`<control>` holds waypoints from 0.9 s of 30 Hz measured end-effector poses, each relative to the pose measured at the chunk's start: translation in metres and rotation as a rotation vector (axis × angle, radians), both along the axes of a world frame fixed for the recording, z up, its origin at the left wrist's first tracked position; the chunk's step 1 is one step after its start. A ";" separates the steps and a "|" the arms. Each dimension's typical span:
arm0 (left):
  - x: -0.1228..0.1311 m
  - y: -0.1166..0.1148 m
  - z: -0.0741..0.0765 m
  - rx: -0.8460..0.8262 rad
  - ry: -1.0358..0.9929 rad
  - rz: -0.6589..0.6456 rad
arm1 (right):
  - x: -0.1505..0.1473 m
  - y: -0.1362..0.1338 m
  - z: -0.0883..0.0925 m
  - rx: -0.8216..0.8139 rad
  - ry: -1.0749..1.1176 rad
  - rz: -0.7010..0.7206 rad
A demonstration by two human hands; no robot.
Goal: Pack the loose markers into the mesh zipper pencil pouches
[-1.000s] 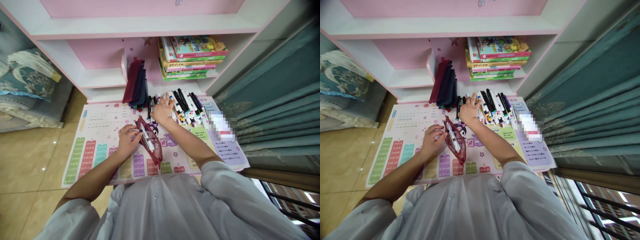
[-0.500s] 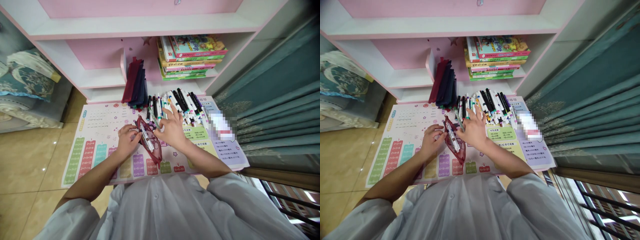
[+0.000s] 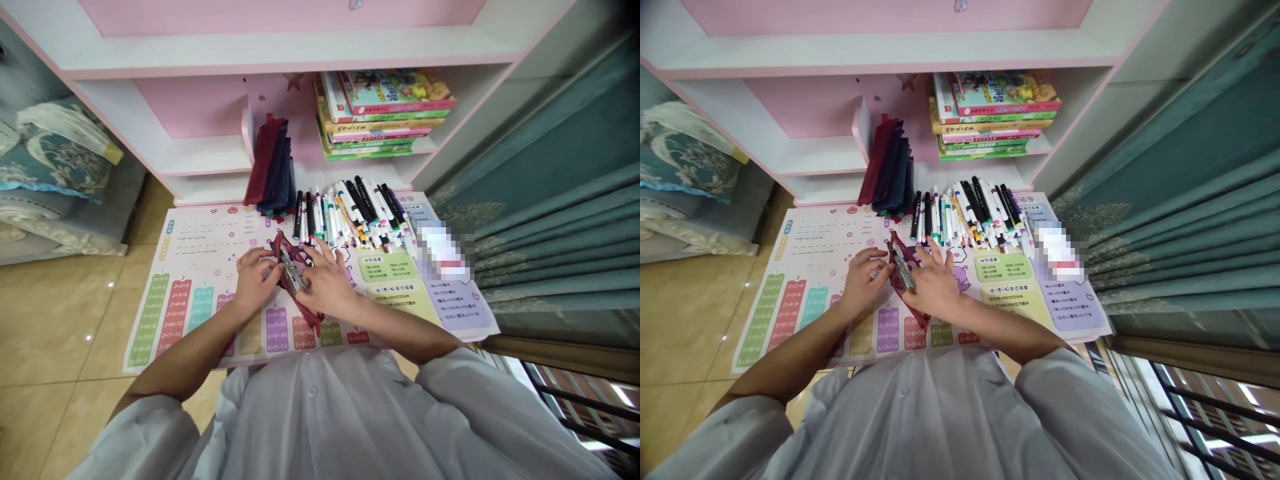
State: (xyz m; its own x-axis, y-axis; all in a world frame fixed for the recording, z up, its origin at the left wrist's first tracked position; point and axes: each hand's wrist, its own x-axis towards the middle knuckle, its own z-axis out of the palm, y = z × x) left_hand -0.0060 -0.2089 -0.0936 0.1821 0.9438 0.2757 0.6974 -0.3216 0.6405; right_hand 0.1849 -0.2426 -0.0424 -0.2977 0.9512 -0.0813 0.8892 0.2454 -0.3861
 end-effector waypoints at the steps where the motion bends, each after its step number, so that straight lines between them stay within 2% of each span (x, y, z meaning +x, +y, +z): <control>1: 0.000 0.000 0.000 0.005 0.002 0.005 | -0.002 0.002 -0.001 -0.002 -0.002 0.004; 13: -0.001 0.000 -0.004 0.008 -0.012 -0.002 | -0.013 0.006 -0.021 0.011 -0.016 0.053; 19: -0.001 0.001 -0.004 0.013 -0.016 -0.005 | -0.007 0.009 -0.015 0.019 0.075 0.014; 23: -0.001 0.000 -0.002 0.011 -0.006 -0.009 | -0.001 0.029 -0.004 0.135 0.116 -0.078; 27: 0.000 0.000 -0.003 0.002 -0.003 0.000 | 0.000 0.067 -0.003 0.219 -0.002 -0.215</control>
State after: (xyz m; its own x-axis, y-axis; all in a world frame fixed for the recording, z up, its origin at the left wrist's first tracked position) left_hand -0.0064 -0.2085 -0.0963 0.1816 0.9433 0.2779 0.6954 -0.3230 0.6420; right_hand 0.1851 -0.1753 -0.0452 -0.0873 0.9874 0.1321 0.9307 0.1282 -0.3426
